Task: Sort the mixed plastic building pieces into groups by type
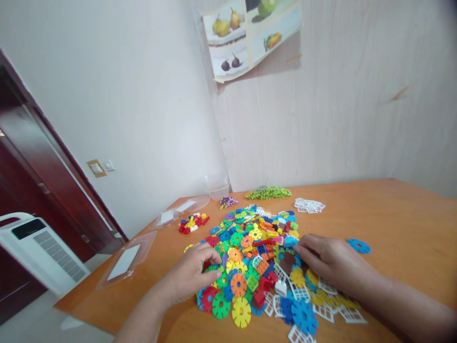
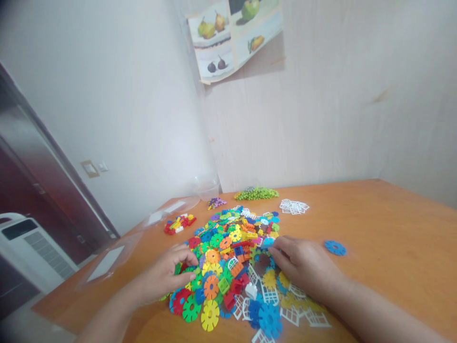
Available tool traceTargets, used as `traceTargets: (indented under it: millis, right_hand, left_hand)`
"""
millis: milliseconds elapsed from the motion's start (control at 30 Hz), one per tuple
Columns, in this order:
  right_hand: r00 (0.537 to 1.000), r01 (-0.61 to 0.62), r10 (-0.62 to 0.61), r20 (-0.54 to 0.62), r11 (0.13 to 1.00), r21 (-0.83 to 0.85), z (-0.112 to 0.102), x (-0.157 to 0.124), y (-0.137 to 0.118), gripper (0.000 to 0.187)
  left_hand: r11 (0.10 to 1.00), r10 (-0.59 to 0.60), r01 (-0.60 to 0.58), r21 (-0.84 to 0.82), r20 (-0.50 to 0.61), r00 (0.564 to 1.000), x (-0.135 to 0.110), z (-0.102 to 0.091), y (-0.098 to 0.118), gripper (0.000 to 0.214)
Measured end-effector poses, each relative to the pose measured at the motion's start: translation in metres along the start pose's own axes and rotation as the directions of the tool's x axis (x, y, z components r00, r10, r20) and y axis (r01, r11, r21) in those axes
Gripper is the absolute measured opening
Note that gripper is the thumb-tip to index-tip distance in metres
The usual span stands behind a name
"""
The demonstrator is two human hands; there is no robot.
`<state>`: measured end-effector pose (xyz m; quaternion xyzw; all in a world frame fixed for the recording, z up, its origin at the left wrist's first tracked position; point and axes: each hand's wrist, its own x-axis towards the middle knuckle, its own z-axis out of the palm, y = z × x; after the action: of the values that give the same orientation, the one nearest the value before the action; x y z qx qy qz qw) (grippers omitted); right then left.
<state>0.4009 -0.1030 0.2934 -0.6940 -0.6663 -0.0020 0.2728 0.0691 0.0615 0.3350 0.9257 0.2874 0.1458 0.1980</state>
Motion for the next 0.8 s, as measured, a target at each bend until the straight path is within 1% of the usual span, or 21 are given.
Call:
traceTargets:
  millis: [133, 233, 367, 467, 533, 567, 633, 667, 733, 800]
  right_hand:
    - [1.0, -0.003, 0.003, -0.005, 1.0, -0.003, 0.0, 0.0, 0.0, 0.033]
    - [1.0, -0.009, 0.009, -0.004, 1.0, -0.013, -0.001, 0.0, -0.001, 0.033]
    - [1.0, -0.006, 0.006, 0.008, 1.0, -0.007, -0.001, -0.001, -0.002, 0.034]
    - [1.0, 0.004, -0.004, 0.0, 1.0, 0.006, 0.001, -0.001, 0.0, 0.033]
    - [1.0, 0.005, -0.005, -0.006, 1.0, 0.012, 0.002, 0.0, 0.003, 0.034]
    - [1.0, 0.005, -0.005, -0.01, 1.0, 0.014, 0.003, 0.0, 0.004, 0.034]
    - [1.0, 0.001, 0.0, -0.017, 1.0, 0.02, 0.005, 0.001, 0.005, 0.035]
    - [1.0, -0.003, 0.004, -0.022, 1.0, 0.021, 0.005, 0.001, 0.006, 0.036]
    - [1.0, -0.009, 0.01, -0.022, 1.0, 0.025, 0.005, 0.002, 0.006, 0.036]
    - [1.0, -0.013, 0.014, -0.007, 1.0, 0.029, 0.006, 0.002, 0.005, 0.036]
  left_hand:
    - [0.999, -0.02, 0.02, -0.037, -0.011, 1.0, 0.002, 0.003, -0.001, 0.007]
    - [0.976, -0.125, 0.118, -0.183, -0.026, 0.992, 0.004, 0.002, -0.003, 0.015]
    - [0.869, -0.298, 0.271, -0.415, 0.0, 0.955, 0.007, -0.003, -0.005, 0.027]
    - [0.812, -0.372, 0.328, -0.482, 0.006, 0.928, 0.01, -0.007, -0.008, 0.033]
    - [0.794, -0.42, 0.344, -0.501, -0.043, 0.907, 0.013, -0.012, -0.015, 0.035]
    - [0.793, -0.442, 0.34, -0.505, -0.094, 0.892, 0.015, -0.015, -0.021, 0.035]
    - [0.81, -0.474, 0.312, -0.497, -0.24, 0.847, 0.022, -0.022, -0.039, 0.035]
    - [0.824, -0.484, 0.299, -0.481, -0.325, 0.813, 0.026, -0.025, -0.05, 0.035]
    - [0.845, -0.503, 0.301, -0.441, -0.469, 0.726, 0.035, -0.032, -0.076, 0.033]
    - [0.844, -0.534, 0.366, -0.391, -0.565, 0.629, 0.045, -0.036, -0.101, 0.033]
